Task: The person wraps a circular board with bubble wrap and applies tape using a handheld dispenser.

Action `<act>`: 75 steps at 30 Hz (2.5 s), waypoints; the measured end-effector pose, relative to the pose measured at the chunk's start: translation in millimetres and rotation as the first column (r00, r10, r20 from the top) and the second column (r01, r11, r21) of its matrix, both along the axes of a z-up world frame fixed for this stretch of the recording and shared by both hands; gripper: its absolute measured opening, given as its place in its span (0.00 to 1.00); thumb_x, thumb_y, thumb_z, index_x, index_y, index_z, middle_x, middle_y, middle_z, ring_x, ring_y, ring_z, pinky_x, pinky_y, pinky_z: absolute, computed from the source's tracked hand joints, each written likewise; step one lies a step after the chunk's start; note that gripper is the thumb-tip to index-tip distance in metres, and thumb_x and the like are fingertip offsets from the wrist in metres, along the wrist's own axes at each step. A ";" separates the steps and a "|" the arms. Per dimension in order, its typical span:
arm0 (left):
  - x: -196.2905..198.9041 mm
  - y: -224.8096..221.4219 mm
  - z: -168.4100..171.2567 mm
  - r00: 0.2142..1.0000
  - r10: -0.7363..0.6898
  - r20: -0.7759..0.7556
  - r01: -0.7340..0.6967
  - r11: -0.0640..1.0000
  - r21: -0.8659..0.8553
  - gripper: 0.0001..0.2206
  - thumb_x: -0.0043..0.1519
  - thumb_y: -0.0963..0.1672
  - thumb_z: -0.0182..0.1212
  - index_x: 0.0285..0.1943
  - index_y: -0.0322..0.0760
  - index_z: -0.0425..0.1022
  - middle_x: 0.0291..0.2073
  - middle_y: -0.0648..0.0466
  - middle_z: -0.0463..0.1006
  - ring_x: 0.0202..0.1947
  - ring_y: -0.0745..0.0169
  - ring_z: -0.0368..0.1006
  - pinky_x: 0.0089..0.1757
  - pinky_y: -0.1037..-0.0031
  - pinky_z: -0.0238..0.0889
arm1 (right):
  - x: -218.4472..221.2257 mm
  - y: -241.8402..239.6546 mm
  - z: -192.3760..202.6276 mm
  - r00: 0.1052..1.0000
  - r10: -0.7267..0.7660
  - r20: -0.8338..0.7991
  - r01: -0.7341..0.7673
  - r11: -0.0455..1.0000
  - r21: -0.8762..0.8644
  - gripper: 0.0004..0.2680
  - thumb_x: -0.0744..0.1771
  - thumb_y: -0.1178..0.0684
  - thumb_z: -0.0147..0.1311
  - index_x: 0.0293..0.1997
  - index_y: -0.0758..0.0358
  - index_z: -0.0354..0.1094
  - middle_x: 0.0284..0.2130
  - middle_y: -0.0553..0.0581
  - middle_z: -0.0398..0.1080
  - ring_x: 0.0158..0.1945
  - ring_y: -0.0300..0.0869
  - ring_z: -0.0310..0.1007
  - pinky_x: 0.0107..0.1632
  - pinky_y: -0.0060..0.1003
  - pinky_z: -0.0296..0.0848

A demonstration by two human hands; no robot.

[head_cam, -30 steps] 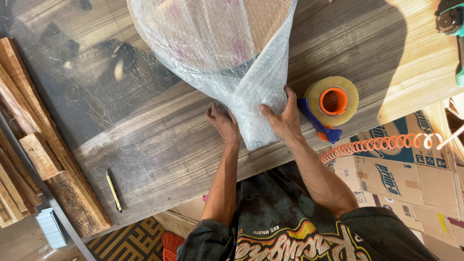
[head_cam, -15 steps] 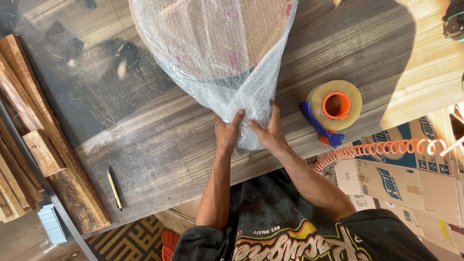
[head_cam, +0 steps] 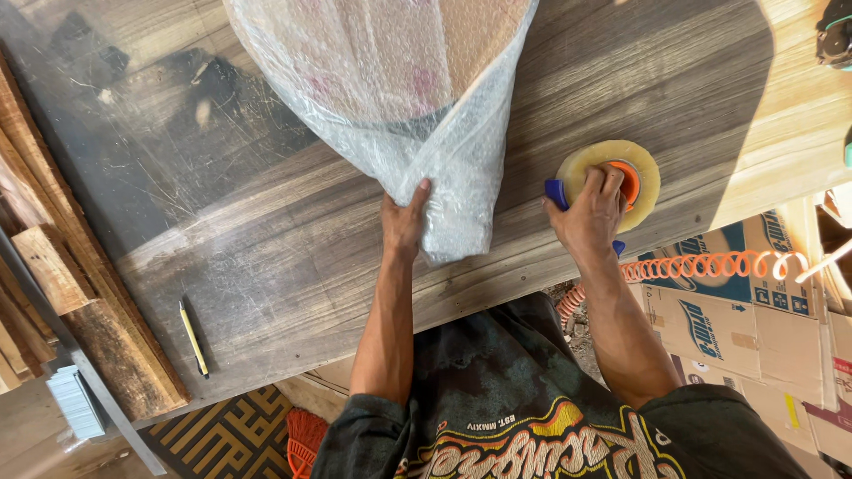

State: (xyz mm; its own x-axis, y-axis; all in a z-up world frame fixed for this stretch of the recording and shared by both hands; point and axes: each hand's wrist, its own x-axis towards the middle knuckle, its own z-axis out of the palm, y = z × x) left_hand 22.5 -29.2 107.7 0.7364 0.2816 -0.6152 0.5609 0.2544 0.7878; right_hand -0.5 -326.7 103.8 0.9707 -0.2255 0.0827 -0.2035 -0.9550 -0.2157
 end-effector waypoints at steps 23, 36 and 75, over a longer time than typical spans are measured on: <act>-132.6 -104.9 19.5 0.880 -0.021 0.474 0.264 0.853 -0.451 0.31 0.63 0.48 0.64 0.72 0.25 0.59 0.58 0.39 0.70 0.58 0.51 0.69 0.50 0.62 0.70 | -13.7 89.4 140.3 0.924 -0.371 -0.098 0.012 -0.228 0.974 0.08 0.60 0.59 0.64 0.38 0.60 0.68 0.28 0.56 0.72 0.34 0.45 0.81 0.40 0.41 0.83; -140.9 -100.8 -0.5 0.974 0.013 0.228 0.144 0.738 -0.659 0.07 0.68 0.42 0.57 0.46 0.30 0.79 0.37 0.47 0.83 0.40 0.61 0.81 0.43 0.75 0.74 | -37.8 75.0 114.2 0.828 -0.478 -0.292 0.116 -0.364 0.924 0.06 0.65 0.48 0.65 0.39 0.54 0.73 0.31 0.53 0.76 0.36 0.42 0.82 0.45 0.37 0.83; -60.1 45.2 -116.9 0.893 -0.321 0.315 -0.021 0.670 0.742 0.06 0.66 0.41 0.61 0.37 0.36 0.81 0.26 0.45 0.77 0.29 0.45 0.76 0.34 0.62 0.68 | -84.8 49.2 -34.7 0.563 -0.709 0.425 -0.220 0.368 0.904 0.18 0.67 0.54 0.64 0.61 0.57 0.59 0.44 0.55 0.67 0.48 0.40 0.70 0.54 0.39 0.71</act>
